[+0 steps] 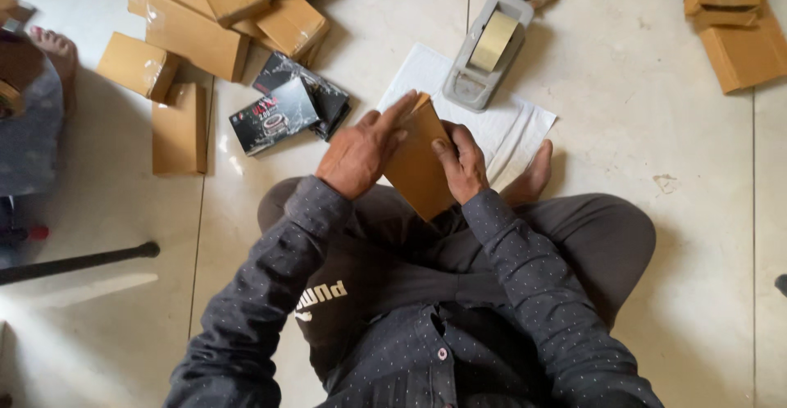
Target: The person sits on the floor and packs smartwatches into small cardboard boxes. They open the watch packaging, place the watch and accessories into the box, close the flaps, and seal the box with tape using a tape dispenser.
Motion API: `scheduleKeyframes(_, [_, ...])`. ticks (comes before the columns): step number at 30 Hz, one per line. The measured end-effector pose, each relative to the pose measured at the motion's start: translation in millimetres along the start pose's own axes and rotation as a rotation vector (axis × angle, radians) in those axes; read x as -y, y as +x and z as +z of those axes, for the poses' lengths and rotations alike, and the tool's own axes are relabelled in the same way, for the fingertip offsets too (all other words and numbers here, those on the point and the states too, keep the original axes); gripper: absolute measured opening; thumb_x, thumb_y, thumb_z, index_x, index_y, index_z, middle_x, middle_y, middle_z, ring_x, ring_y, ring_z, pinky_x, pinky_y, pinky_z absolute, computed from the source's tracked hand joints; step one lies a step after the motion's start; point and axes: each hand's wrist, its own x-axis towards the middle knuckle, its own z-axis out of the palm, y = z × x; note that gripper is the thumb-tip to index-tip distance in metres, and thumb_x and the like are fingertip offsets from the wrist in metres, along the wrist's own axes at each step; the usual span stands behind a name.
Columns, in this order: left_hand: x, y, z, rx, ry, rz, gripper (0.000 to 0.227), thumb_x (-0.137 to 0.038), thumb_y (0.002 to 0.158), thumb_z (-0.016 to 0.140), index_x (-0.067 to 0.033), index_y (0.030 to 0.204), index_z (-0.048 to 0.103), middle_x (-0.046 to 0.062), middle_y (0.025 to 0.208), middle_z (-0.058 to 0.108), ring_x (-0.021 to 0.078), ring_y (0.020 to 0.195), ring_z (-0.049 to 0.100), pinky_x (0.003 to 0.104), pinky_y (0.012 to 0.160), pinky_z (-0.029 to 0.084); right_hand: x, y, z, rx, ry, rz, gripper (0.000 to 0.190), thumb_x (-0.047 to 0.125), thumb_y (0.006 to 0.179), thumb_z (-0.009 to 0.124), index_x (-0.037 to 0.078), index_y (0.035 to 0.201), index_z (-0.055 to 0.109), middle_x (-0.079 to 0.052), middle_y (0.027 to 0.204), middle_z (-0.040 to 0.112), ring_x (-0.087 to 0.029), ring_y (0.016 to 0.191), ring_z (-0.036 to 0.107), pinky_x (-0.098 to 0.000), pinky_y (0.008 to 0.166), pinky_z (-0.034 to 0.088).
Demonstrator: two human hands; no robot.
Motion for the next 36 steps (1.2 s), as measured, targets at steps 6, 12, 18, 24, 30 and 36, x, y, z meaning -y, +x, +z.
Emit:
scheduleKeyframes(6, [20,0,40,0.076,-0.026,-0.125,0.065,-0.032,0.104,0.055,-0.026,0.162,0.025,0.024,0.111,0.066,0.0434,0.094,0.068,0.049,0.085,0.052,0,-3,-18,0.078,-0.227,-0.02,0.041,0.032,0.104,0.061,0.004,0.133,0.062,-0.015,0.113,0.066,-0.03,0.103,0.066,-0.0377,0.087,0.053])
scheduleKeyframes(12, [49,10,101,0.108,-0.165,-0.178,0.065,-0.036,0.104,0.057,-0.0208,0.158,0.025,0.029,0.122,0.063,0.0456,0.108,0.065,0.048,0.093,0.051,-14,-7,-27,0.124,-0.408,0.074,0.037,0.033,0.102,0.061,0.009,0.13,0.067,-0.015,0.109,0.068,-0.031,0.098,0.066,-0.0394,0.086,0.052])
scheduleKeyframes(18, [79,-1,123,-0.165,-0.403,-0.214,0.053,-0.037,0.109,0.054,-0.0167,0.153,0.032,0.028,0.12,0.068,0.0425,0.111,0.068,0.048,0.094,0.054,-31,-14,-41,-0.256,-1.003,-0.143,0.042,0.044,0.101,0.064,0.012,0.13,0.065,-0.015,0.114,0.069,-0.034,0.105,0.065,-0.0431,0.091,0.051])
scheduleKeyframes(24, [87,13,133,-0.075,-0.662,-0.683,0.064,-0.039,0.102,0.046,-0.024,0.159,0.021,0.027,0.106,0.07,0.047,0.079,0.069,0.058,0.068,0.057,-33,-8,-41,-0.189,0.008,0.665,0.057,0.048,0.104,0.045,0.013,0.148,0.045,-0.018,0.118,0.067,-0.031,0.08,0.066,-0.037,0.056,0.052])
scheduleKeyframes(30, [122,43,181,-0.3,-0.403,-0.395,0.039,-0.04,0.109,0.049,-0.0062,0.125,0.039,0.031,0.098,0.069,0.0484,0.092,0.066,0.053,0.081,0.052,-53,17,-38,-0.194,-0.346,0.807,0.054,0.049,0.099,0.041,0.017,0.142,0.045,-0.021,0.123,0.067,-0.037,0.088,0.071,-0.0446,0.057,0.058])
scheduleKeyframes(36, [147,57,201,-0.221,-0.286,-0.38,0.035,-0.037,0.106,0.049,-0.0036,0.115,0.047,0.027,0.092,0.068,0.0473,0.091,0.064,0.053,0.081,0.049,-106,20,-36,-0.212,-0.544,0.639,0.058,0.055,0.103,0.054,0.007,0.133,0.042,-0.033,0.118,0.064,-0.052,0.107,0.062,-0.0545,0.094,0.046])
